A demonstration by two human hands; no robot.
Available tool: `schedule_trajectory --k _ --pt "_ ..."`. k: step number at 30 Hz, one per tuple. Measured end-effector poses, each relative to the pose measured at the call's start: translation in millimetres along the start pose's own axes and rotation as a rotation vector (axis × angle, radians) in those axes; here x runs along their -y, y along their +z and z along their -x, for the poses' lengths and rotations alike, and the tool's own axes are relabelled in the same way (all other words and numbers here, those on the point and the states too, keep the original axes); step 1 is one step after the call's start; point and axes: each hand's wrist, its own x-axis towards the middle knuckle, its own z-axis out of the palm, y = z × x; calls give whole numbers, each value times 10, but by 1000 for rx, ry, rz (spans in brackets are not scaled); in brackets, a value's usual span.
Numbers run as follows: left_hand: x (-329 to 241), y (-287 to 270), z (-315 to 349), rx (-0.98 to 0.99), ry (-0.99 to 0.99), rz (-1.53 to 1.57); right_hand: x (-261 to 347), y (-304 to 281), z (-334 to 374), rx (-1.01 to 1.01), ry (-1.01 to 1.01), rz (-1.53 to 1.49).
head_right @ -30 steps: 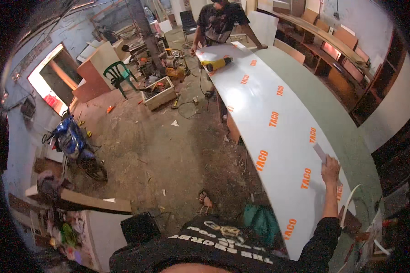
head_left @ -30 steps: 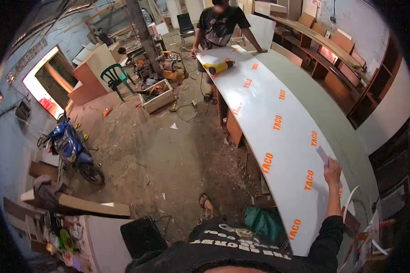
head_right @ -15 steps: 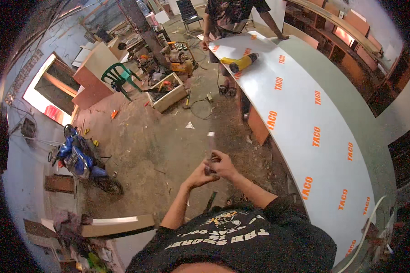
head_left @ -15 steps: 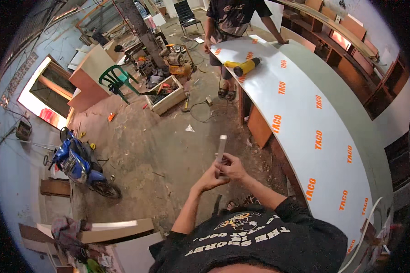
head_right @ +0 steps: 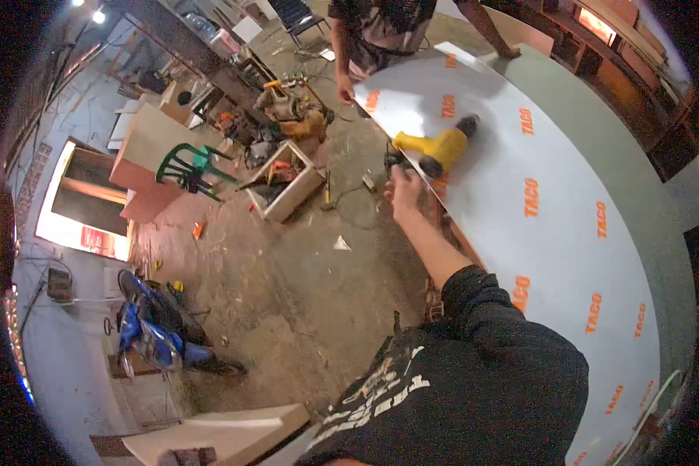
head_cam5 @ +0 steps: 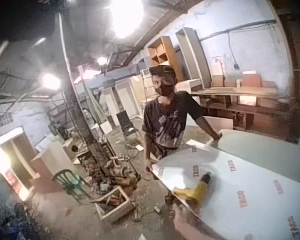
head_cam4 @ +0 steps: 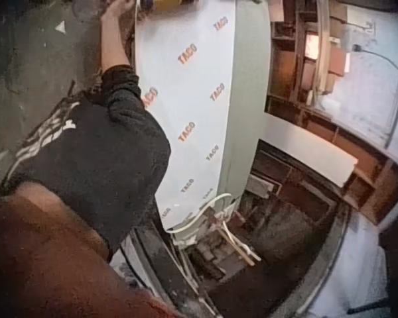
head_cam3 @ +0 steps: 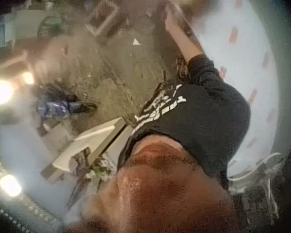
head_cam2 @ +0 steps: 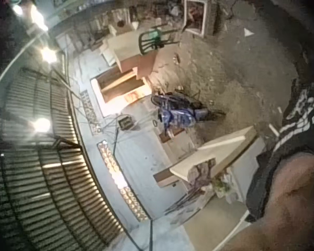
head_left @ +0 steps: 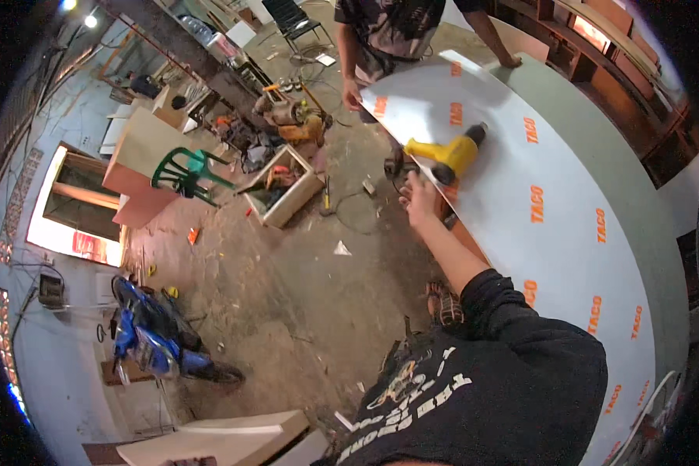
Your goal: The person applies a flexible edging strip to the curved edge of a furniture panel by hand. The person uses a heat gun to soften the strip and presses it onto the glued edge, moving along the curve to secure it.
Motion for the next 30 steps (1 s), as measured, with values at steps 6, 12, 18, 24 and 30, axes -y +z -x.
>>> schedule_trajectory --k 6,12,18,24,30 --pt "-1086 -350 -325 -109 65 277 -14 463 -1380 -221 23 -368" --pt "-1891 -548 -907 -89 111 384 65 419 -1627 -524 -66 -253" --pt "-2044 -955 -1944 -67 -19 271 186 263 -1675 -515 -245 -241" --pt "-2966 -2708 -3278 -179 64 129 333 77 -1814 -478 -300 -449" --pt "-5185 -3602 -3621 -214 248 265 117 778 -1120 -425 -566 -7"
